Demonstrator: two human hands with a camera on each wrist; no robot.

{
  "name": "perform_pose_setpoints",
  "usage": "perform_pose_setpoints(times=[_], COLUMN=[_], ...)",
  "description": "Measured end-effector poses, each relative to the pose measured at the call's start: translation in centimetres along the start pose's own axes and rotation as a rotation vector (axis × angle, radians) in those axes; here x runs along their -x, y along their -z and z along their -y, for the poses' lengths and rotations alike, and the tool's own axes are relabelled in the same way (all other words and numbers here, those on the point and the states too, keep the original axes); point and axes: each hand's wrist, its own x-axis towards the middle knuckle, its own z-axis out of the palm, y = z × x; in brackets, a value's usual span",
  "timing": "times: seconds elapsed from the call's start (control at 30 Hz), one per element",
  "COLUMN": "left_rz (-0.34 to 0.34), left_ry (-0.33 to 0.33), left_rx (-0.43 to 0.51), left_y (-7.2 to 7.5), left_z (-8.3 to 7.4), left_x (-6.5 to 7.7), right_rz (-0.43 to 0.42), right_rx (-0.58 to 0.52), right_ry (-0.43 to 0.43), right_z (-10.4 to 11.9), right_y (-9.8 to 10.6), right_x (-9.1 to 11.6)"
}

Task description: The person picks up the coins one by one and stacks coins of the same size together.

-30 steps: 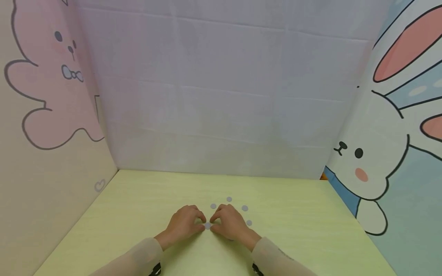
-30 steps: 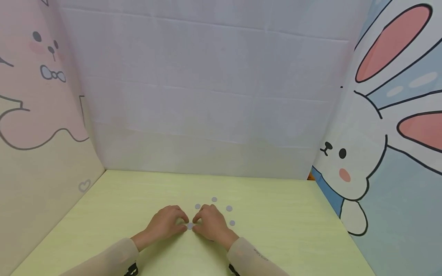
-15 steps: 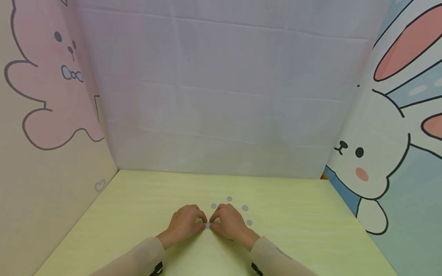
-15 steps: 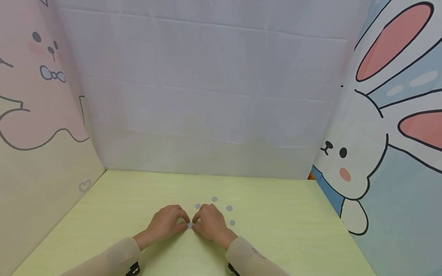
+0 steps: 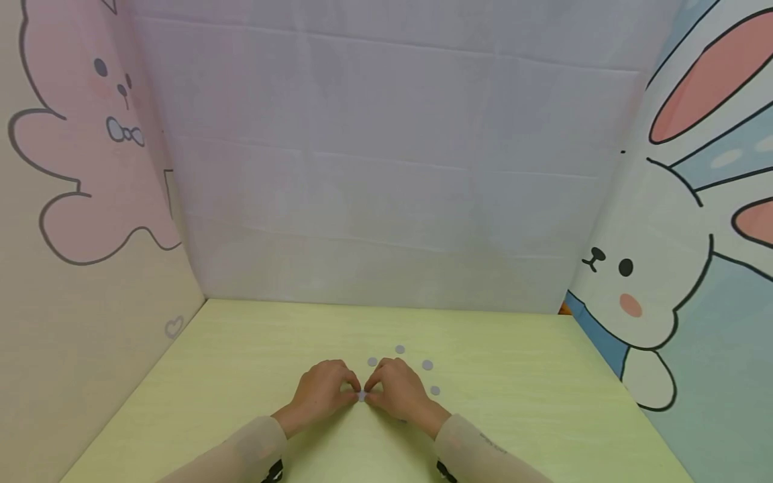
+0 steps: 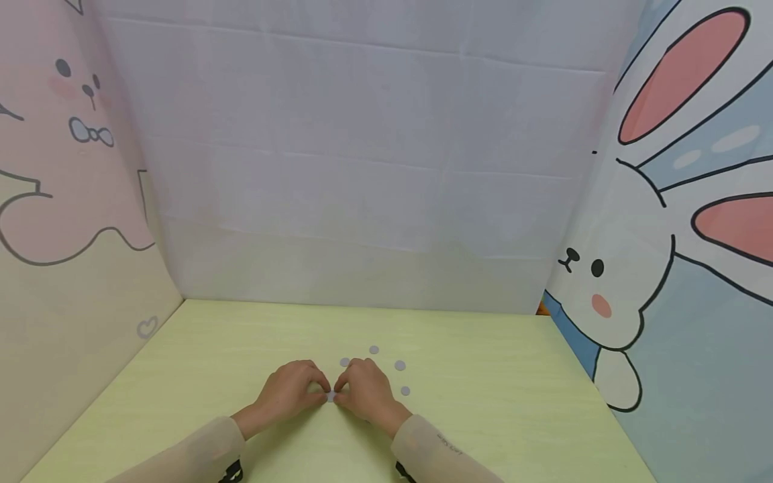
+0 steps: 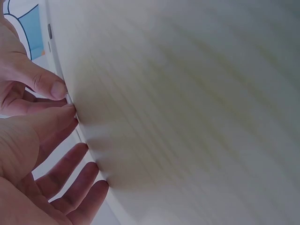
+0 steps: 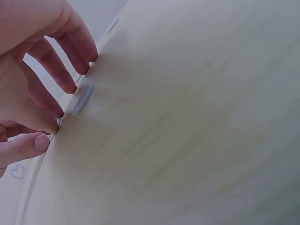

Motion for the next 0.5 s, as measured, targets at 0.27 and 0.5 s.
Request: perform_pose_setpoints(times=[0.27,0.5], left_rz=[-0.001,0.016], left_ry=[0.001,0.031], left_rx=[-0.001,0.021], left_y=[0.34,0.6], left_z=[0.08,0.51], left_x=[0.06,0.41], right_rz=[0.005,0.009], right_rx=[0.023,0.021], right_ry=[-0.001,0.007], right_z=[0.17,0.74], right_y=[-0.36,-0.58], right_x=[-0.34,-0.51])
